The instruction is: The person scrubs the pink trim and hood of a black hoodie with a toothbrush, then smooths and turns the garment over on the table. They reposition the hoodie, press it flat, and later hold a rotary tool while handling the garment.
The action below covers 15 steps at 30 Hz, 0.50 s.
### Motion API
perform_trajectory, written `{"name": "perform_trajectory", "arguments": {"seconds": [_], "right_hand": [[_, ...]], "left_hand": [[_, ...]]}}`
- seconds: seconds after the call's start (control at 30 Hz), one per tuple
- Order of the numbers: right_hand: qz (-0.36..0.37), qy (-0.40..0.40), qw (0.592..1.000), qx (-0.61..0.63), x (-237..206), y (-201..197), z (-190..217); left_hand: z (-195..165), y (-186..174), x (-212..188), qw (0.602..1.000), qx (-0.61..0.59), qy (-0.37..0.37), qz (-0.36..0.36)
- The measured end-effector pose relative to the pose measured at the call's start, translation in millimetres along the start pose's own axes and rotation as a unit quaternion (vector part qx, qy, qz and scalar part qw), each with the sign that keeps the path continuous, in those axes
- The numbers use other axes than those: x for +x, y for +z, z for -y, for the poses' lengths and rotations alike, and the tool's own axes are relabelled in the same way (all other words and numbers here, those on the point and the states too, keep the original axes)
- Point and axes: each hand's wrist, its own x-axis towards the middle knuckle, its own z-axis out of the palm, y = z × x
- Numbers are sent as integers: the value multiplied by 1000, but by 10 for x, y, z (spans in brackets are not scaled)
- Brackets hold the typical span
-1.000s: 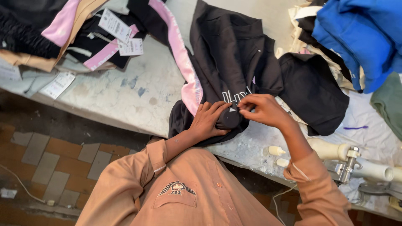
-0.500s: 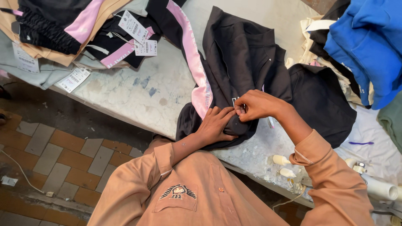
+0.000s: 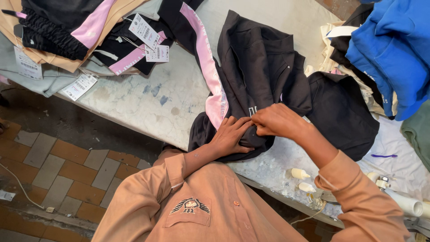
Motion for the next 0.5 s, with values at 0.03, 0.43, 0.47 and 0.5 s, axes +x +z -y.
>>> {"name": "perform_trajectory", "arguments": {"seconds": [0.03, 0.43, 0.47, 0.5], "right_hand": [[-17, -4, 999, -38, -55, 27, 36], [-124, 225, 950, 176, -1374, 430, -378], [-153, 264, 927, 219, -1544, 592, -418], [-182, 304, 898, 261, -1650, 810, -433]], "left_hand": [[-3, -2, 0, 1000, -2, -3, 3], [-57, -88, 56, 999, -14, 26, -23], [-62, -82, 62, 999, -18, 33, -32], [-67, -69, 69, 999, -15, 20, -23]]}}
